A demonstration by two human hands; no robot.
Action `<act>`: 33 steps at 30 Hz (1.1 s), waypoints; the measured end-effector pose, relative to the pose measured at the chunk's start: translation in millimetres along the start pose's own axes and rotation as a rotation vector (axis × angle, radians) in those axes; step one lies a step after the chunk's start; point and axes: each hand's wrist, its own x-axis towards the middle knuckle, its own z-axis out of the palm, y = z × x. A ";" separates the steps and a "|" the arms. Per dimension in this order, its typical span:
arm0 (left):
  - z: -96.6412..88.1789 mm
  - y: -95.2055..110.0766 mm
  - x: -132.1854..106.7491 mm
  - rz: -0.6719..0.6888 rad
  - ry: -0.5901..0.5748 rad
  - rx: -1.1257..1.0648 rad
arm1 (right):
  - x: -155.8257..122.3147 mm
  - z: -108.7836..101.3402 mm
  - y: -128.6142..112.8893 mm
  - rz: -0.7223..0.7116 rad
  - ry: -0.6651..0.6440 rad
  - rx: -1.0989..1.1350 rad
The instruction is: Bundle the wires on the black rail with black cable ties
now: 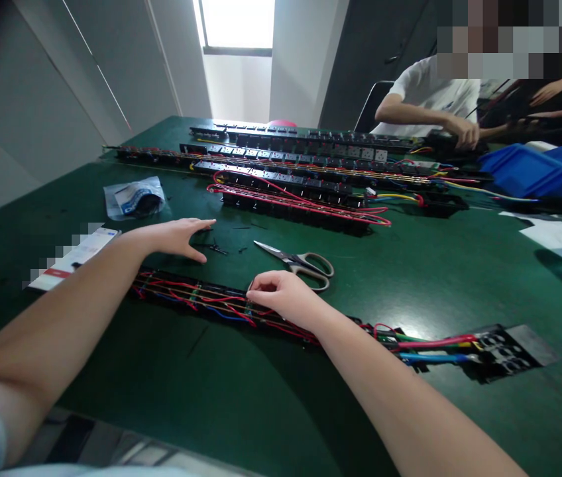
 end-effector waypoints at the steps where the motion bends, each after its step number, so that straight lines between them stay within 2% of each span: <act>1: -1.9 -0.5 -1.2 -0.007 -0.014 0.009 | -0.1 0.1 -0.1 0.000 0.002 -0.001; 7: -11.0 -2.4 -3.6 -0.008 -0.024 0.038 | -0.6 0.0 0.2 -0.010 0.011 -0.007; 12: -5.5 -5.5 2.7 -0.009 0.037 0.026 | -0.2 -0.1 0.5 -0.013 0.010 -0.005; 17: 1.8 -2.1 7.2 0.062 0.067 -0.026 | 0.4 0.1 -0.2 -0.007 0.005 0.005; 26: 3.9 12.4 5.9 0.137 0.072 0.000 | -0.1 0.3 -0.1 -0.004 0.018 -0.004; 33: 1.4 40.5 -2.4 0.189 0.067 0.111 | -0.8 0.0 -0.4 -0.002 0.019 -0.046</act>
